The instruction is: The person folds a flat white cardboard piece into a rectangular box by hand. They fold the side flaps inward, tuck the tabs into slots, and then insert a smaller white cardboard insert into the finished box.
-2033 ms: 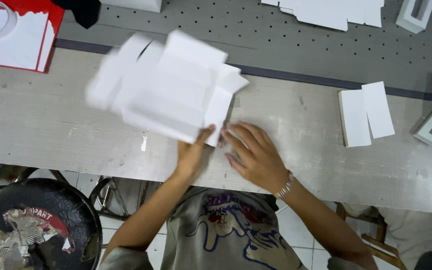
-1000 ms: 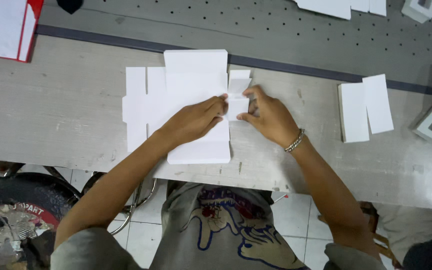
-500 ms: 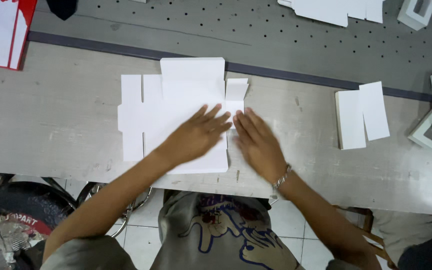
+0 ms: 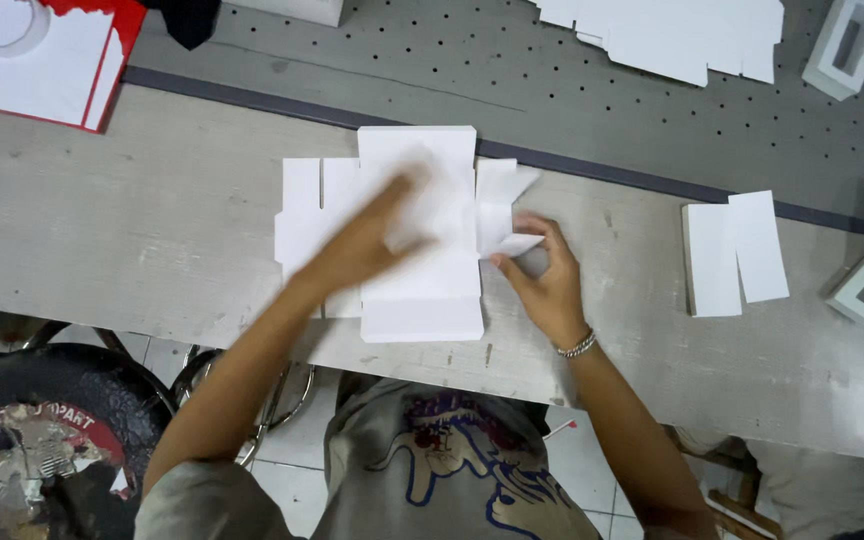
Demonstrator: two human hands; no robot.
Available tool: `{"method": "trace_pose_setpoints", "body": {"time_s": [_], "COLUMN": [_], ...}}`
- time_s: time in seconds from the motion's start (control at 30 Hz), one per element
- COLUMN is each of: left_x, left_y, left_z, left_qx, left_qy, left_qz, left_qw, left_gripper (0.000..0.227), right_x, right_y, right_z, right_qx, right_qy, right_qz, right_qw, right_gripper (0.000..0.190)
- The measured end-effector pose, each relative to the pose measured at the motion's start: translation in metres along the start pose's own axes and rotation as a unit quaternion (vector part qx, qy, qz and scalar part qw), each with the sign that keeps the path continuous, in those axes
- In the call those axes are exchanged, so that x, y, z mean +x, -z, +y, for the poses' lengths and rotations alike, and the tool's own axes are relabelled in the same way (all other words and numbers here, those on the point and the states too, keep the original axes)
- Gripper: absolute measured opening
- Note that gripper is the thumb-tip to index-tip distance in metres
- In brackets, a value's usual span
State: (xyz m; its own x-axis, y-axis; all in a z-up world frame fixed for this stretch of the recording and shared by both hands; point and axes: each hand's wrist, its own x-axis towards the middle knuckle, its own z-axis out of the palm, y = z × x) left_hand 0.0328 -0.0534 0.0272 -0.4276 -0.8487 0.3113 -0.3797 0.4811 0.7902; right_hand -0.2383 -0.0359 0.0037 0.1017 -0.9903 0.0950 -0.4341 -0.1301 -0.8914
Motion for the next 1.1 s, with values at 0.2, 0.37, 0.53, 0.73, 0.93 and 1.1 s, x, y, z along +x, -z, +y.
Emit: {"method": "trace_pose_setpoints", "body": {"time_s": [0.2, 0.37, 0.53, 0.73, 0.93, 1.1], "left_x": [-0.023, -0.020, -0.052, -0.054, -0.073, -0.060], "left_y": [0.094, 0.088, 0.050, -0.004, -0.062, -0.044], "left_z": [-0.057, 0.005, -0.035, 0.009, -0.019, 0.031], "left_qx": [0.160, 0.025, -0.152, -0.382, -0.403, -0.003], "left_qy": [0.213, 0.303, 0.322, 0.312, 0.341, 0.087], "left_qz": [0.049, -0.050, -0.064, 0.215, 0.242, 0.243], "left_qw": [0.962, 0.951, 0.932, 0.843, 0.814, 0.966], "left_gripper": [0.085, 0.082, 0.074, 0.064, 0.032, 0.057], "right_x": [0.018, 0.039, 0.043, 0.018, -0.037, -0.040], "right_y": [0.017, 0.032, 0.050, 0.097, 0.055, 0.065], "right_z": [0.015, 0.023, 0.020, -0.018, -0.037, -0.010], "right_qx": [0.129, 0.252, 0.211, 0.039, -0.275, -0.281], "right_qy": [0.198, 0.150, 0.048, 0.217, 0.288, 0.235], "right_qz": [-0.012, 0.047, 0.109, 0.128, -0.267, -0.249], "right_qw": [0.972, 0.955, 0.970, 0.967, 0.878, 0.897], "right_gripper": [0.014, 0.024, 0.027, 0.048, 0.119, 0.062]}}
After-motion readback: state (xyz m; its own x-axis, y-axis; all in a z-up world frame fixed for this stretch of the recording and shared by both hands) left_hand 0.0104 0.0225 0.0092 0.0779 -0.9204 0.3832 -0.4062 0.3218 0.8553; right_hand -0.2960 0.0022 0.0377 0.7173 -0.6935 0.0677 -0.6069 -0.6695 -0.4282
